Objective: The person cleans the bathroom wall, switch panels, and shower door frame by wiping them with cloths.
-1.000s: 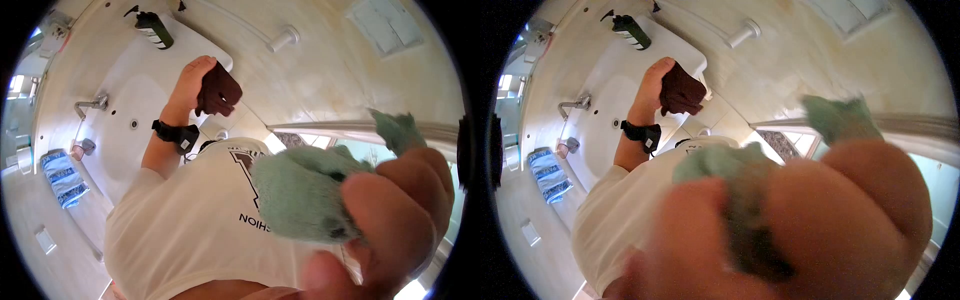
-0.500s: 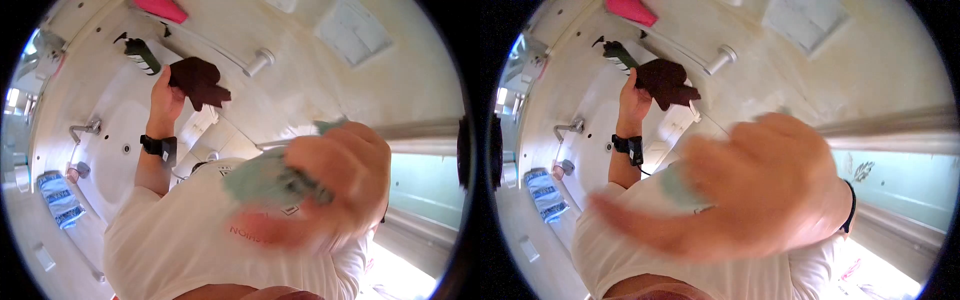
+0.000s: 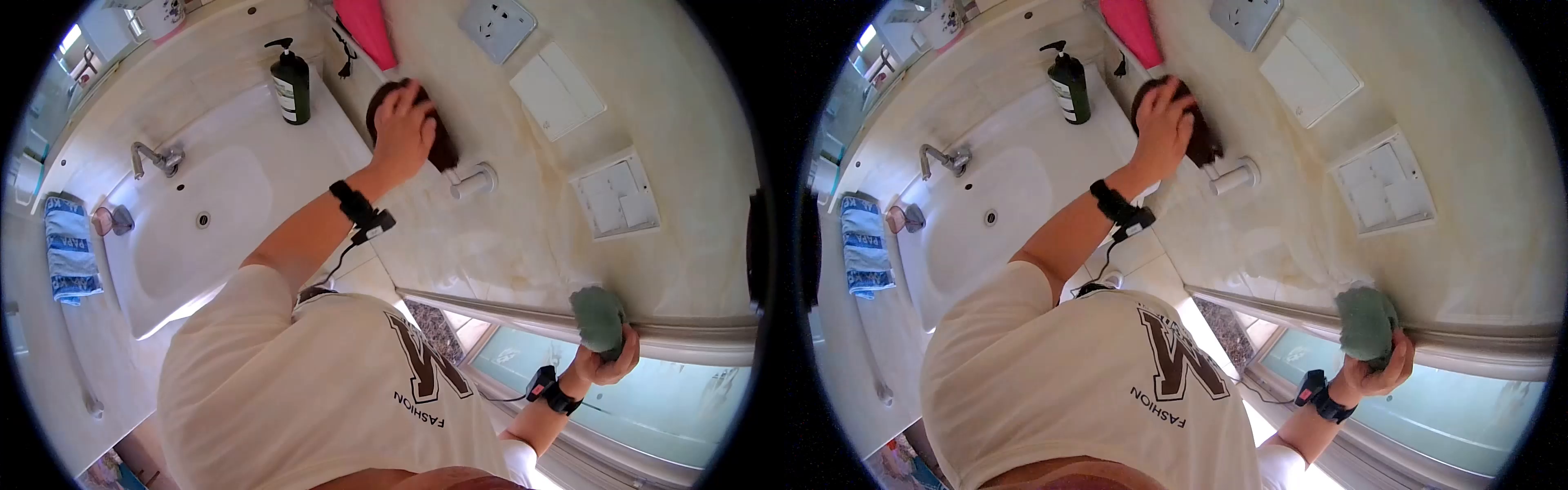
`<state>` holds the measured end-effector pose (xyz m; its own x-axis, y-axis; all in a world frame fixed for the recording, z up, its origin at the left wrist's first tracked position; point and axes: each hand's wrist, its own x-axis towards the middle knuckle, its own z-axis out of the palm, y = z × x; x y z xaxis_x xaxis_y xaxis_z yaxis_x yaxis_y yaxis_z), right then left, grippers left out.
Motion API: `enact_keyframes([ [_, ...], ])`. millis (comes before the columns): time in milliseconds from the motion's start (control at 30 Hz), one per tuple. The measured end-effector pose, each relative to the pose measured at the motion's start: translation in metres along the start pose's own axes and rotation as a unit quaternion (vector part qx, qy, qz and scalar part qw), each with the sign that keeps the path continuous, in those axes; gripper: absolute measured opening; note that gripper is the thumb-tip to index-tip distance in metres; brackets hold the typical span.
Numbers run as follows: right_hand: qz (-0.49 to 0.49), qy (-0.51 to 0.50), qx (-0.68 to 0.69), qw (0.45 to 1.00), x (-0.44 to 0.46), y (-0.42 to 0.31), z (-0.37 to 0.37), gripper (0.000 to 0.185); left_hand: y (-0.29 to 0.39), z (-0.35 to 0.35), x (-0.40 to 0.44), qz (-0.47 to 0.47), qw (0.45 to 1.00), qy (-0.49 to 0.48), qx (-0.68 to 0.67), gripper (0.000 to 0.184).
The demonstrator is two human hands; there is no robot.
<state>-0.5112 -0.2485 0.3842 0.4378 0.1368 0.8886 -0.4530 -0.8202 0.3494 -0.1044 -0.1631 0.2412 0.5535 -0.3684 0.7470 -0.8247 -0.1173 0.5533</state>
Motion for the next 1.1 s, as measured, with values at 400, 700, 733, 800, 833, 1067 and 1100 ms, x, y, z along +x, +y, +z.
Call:
enact_keyframes([
  [400,-0.08,0.022,0.036,0.996,-0.013,0.013,0.011,0.049,0.043,0.047,-0.029,-0.324,0.907,0.095,-0.252,0.066],
  [700,-0.079,0.002,0.023,0.997,-0.009,0.009,0.01,0.043,-0.034,0.021,0.054,-0.499,0.721,0.104,-0.469,0.04],
  [733,-0.082,0.002,0.014,0.997,-0.009,0.008,0.011,0.042,-0.041,0.01,0.063,-0.499,0.727,0.097,-0.461,0.041],
  [800,-0.08,0.003,0.016,0.997,-0.009,0.008,0.012,0.042,-0.043,-0.003,0.08,-0.518,0.709,0.105,-0.467,0.043],
  [833,-0.079,0.005,0.019,0.997,-0.009,0.008,0.012,0.042,-0.042,-0.001,0.08,-0.516,0.71,0.103,-0.467,0.043],
  [1067,-0.089,-0.003,0.009,0.996,-0.005,0.004,0.011,0.041,0.059,0.027,-0.006,-0.494,0.681,0.066,-0.537,0.024],
  [1100,-0.09,-0.004,0.002,0.996,-0.003,0.001,0.011,0.041,0.079,0.032,-0.015,-0.519,0.683,0.109,-0.503,0.024],
])
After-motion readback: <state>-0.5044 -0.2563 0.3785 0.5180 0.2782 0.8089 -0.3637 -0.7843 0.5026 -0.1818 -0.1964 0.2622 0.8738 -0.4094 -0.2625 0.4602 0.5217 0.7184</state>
